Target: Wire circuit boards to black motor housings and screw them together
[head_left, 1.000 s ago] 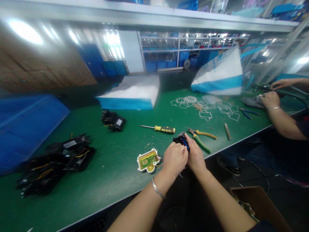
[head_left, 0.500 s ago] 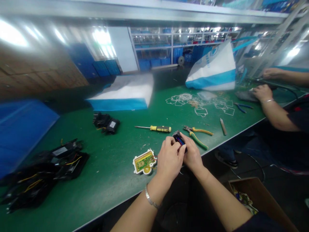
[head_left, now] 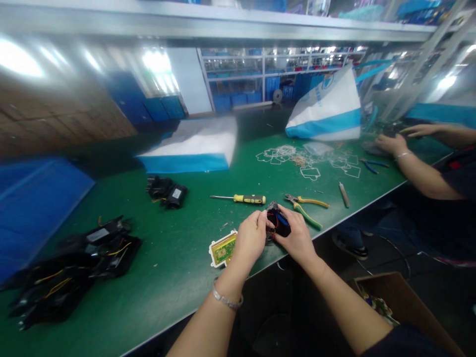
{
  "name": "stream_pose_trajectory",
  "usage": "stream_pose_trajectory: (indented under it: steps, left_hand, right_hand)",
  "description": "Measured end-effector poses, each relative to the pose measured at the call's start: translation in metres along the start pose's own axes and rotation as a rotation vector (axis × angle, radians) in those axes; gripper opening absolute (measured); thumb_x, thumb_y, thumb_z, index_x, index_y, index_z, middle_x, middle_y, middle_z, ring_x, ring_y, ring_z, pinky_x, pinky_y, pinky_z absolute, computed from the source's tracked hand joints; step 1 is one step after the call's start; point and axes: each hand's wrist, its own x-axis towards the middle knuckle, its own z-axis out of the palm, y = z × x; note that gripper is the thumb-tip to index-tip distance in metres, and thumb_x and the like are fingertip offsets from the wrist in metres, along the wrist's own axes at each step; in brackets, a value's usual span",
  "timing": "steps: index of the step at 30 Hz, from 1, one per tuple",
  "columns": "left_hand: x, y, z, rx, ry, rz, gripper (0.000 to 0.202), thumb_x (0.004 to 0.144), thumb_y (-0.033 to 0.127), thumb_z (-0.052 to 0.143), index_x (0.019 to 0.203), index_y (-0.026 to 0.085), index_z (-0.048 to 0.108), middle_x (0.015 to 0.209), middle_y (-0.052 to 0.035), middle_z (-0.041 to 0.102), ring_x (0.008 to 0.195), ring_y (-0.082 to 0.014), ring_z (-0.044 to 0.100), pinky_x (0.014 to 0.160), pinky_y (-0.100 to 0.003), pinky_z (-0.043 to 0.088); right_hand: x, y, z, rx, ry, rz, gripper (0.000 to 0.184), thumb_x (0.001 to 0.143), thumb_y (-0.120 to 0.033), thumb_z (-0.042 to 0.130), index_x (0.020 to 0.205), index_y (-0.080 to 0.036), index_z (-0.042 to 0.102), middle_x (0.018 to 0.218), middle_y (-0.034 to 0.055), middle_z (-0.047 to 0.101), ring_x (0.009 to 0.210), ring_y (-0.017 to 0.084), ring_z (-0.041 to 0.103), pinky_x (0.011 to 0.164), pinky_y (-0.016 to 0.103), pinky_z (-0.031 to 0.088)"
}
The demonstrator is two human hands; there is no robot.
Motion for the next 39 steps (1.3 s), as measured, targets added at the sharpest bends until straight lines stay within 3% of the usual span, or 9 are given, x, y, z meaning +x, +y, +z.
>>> stream_pose_trajectory:
  steps: [7,10,12,15,19,25,29,34,39]
  left_hand:
    - [-0.003,0.002,0.002,-0.052,-0.049,-0.009,0.042,0.093,0.045,0.030,0.076,0.021,0.061,0.081,0.0000,0.069,0.076,-0.0153,0.061,0.074,-0.026,0.041]
    - [-0.004,0.002,0.001,-0.017,-0.063,-0.015,0.044,0.094,0.045,0.029,0.076,0.021,0.060,0.078,0.0000,0.068,0.074,-0.0150,0.060,0.073,-0.026,0.040]
    - [-0.005,0.003,0.000,0.036,-0.064,-0.010,0.044,0.094,0.046,0.028,0.076,0.021,0.059,0.076,-0.0001,0.067,0.073,-0.0152,0.059,0.071,-0.026,0.040]
    - [-0.008,0.008,-0.002,0.187,-0.085,0.006,0.042,0.094,0.044,0.027,0.078,0.021,0.058,0.076,-0.0014,0.065,0.071,-0.0161,0.058,0.067,-0.026,0.038]
    - [-0.020,0.018,-0.004,0.492,-0.151,0.122,0.039,0.094,0.038,0.028,0.083,0.022,0.061,0.086,-0.0052,0.065,0.078,-0.0189,0.060,0.065,-0.028,0.038]
    - [-0.035,0.021,-0.008,0.645,-0.209,0.266,0.032,0.092,0.031,0.036,0.109,0.027,0.063,0.111,-0.0065,0.066,0.096,-0.0241,0.062,0.079,-0.034,0.045]
    - [-0.031,0.021,-0.027,0.549,-0.123,0.194,0.029,0.089,0.043,0.041,0.100,0.033,0.067,0.105,-0.0025,0.069,0.090,-0.0239,0.065,0.075,-0.035,0.048]
    - [-0.013,0.006,-0.054,0.208,0.199,0.015,0.033,0.086,0.047,0.046,0.107,0.026,0.061,0.115,-0.0064,0.063,0.097,-0.0223,0.062,0.077,-0.034,0.050]
    - [-0.001,-0.020,-0.051,-0.192,0.019,0.127,0.058,0.080,0.039,0.061,0.133,0.022,0.041,0.135,-0.0102,0.050,0.120,-0.0202,0.051,0.095,-0.034,0.046]
  right_hand:
    - [-0.001,-0.034,-0.030,-0.048,0.054,-0.010,0.057,0.074,-0.016,0.064,0.129,-0.026,0.051,0.133,0.0076,0.047,0.124,0.027,0.040,0.106,0.046,0.032]
    - [-0.003,-0.054,-0.047,0.132,0.088,0.065,0.030,0.084,-0.025,0.056,0.114,-0.024,0.061,0.119,0.0075,0.058,0.105,0.022,0.056,0.090,0.037,0.046]
    - [-0.003,-0.061,-0.052,0.258,0.001,0.187,0.024,0.088,-0.032,0.052,0.106,-0.021,0.065,0.102,0.0069,0.066,0.085,0.019,0.062,0.075,0.030,0.050]
    - [-0.001,-0.059,-0.045,0.309,-0.182,0.308,0.031,0.090,-0.040,0.048,0.091,-0.018,0.069,0.081,0.0052,0.068,0.069,0.016,0.062,0.062,0.025,0.047]
    - [0.005,-0.042,-0.027,0.301,-0.224,0.439,0.053,0.092,-0.051,0.038,0.062,-0.015,0.062,0.053,0.0026,0.058,0.046,0.012,0.051,0.045,0.022,0.035]
    - [0.008,-0.031,-0.007,0.504,-0.209,0.503,0.036,0.084,-0.050,0.053,0.076,-0.017,0.065,0.056,-0.0004,0.057,0.043,0.012,0.049,0.042,0.023,0.033]
    - [0.011,-0.033,0.001,0.696,-0.063,0.454,0.024,0.081,-0.039,0.058,0.070,-0.018,0.061,0.061,-0.0007,0.056,0.054,0.012,0.049,0.050,0.023,0.037]
    - [0.022,-0.049,-0.001,0.939,-0.130,0.476,0.030,0.081,-0.047,0.056,0.079,-0.017,0.058,0.077,0.0031,0.062,0.065,0.013,0.053,0.059,0.024,0.042]
    - [0.035,-0.065,0.007,1.272,-0.216,0.523,0.033,0.075,-0.048,0.065,0.077,-0.019,0.051,0.070,-0.0014,0.052,0.067,0.012,0.051,0.067,0.026,0.043]
